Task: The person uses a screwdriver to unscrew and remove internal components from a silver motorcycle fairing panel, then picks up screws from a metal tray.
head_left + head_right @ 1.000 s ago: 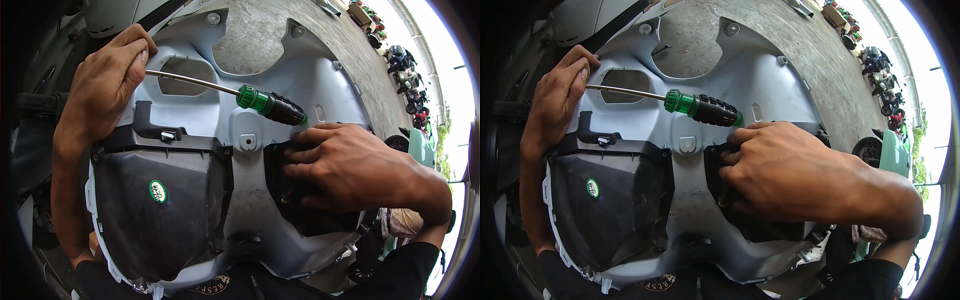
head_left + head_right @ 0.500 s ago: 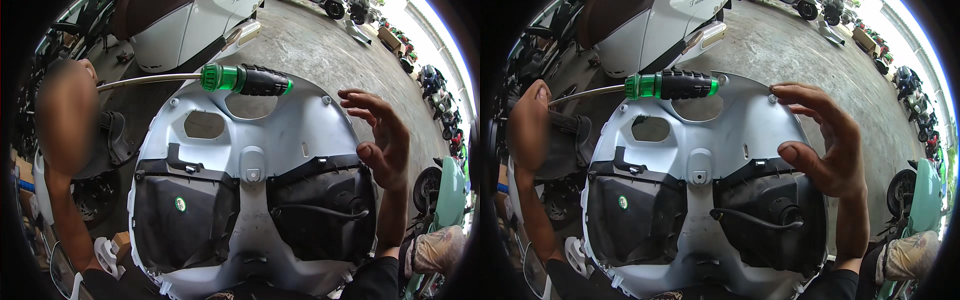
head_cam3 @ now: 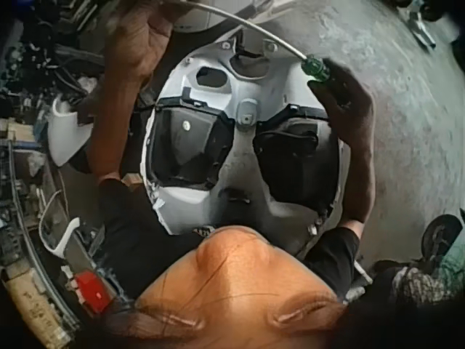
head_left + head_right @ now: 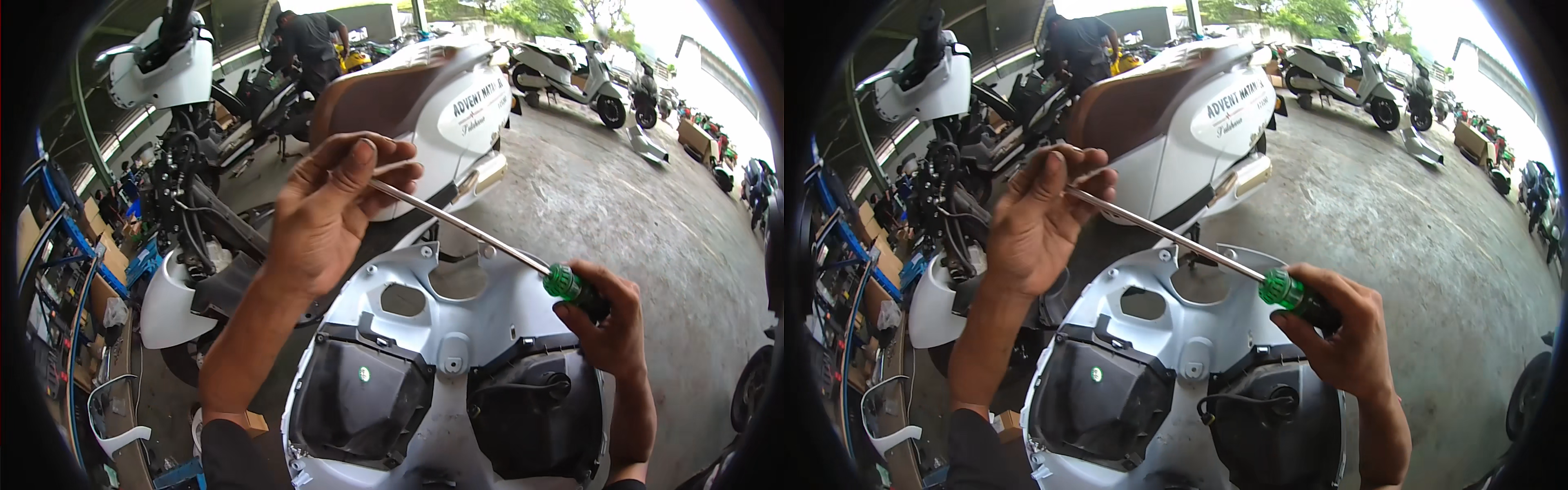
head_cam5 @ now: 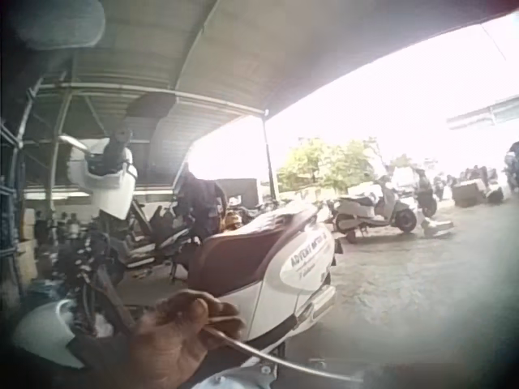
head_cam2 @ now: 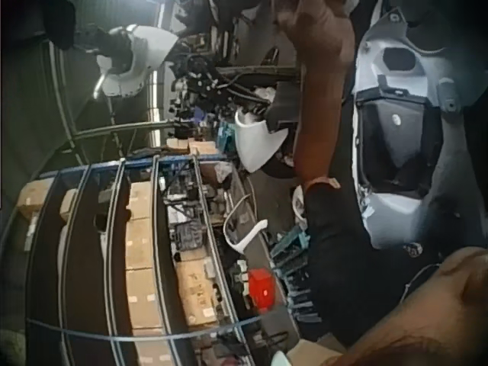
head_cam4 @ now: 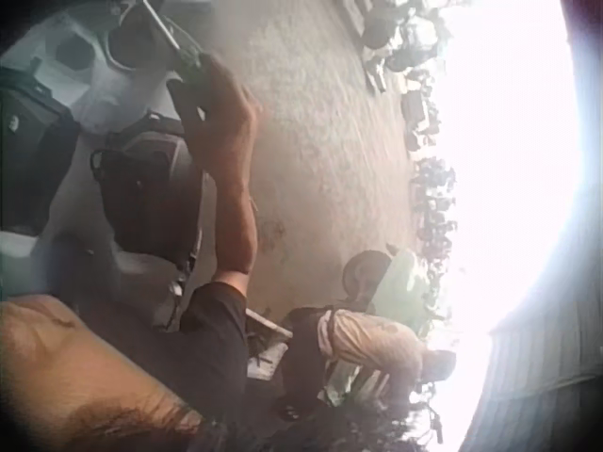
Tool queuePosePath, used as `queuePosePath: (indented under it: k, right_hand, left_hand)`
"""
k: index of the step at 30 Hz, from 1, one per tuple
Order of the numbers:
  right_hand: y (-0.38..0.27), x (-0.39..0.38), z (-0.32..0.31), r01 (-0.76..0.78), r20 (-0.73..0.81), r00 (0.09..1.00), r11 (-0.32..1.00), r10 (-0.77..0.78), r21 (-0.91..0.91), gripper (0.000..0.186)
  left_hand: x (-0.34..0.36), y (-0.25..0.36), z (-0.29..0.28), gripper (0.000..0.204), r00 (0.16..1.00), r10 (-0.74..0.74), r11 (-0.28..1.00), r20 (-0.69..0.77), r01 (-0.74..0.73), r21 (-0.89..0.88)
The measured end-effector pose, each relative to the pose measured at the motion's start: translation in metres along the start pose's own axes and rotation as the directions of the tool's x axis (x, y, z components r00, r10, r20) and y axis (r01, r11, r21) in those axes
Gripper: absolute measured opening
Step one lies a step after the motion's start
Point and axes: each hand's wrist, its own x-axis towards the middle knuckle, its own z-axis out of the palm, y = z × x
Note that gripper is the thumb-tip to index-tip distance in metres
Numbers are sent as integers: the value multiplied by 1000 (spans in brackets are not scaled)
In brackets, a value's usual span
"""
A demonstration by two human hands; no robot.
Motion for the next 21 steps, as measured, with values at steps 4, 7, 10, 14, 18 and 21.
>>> queuePosePath:
  k: [4,7,10,14,18,21]
  right_hand:
    - [1,-10,9,-103,-32,994,994,104,43,40]
    - [-3,-10,12,-85,-63,994,995,89,59,40]
    - [-6,-9,11,-153,-44,987,986,156,64,40]
    - [-7,-7,15,-86,-87,993,996,83,-38,39]
    - [-23,-4,13,-151,-39,988,988,150,-17,39]
    - [-32,-5,12,-200,0,980,980,200,-12,40]
  left_hand:
    - [-2,-8,5,32,984,-176,872,-32,141,-469]
    - [-1,-5,7,33,988,-155,846,-12,126,-519]
    - [1,-10,3,35,984,-176,858,-37,135,-495]
    - [3,-20,-8,36,982,-189,857,-11,159,-490]
    - [1,-24,-18,35,984,-178,855,10,160,-493]
    - [-4,-27,-20,34,987,-159,848,-13,130,-513]
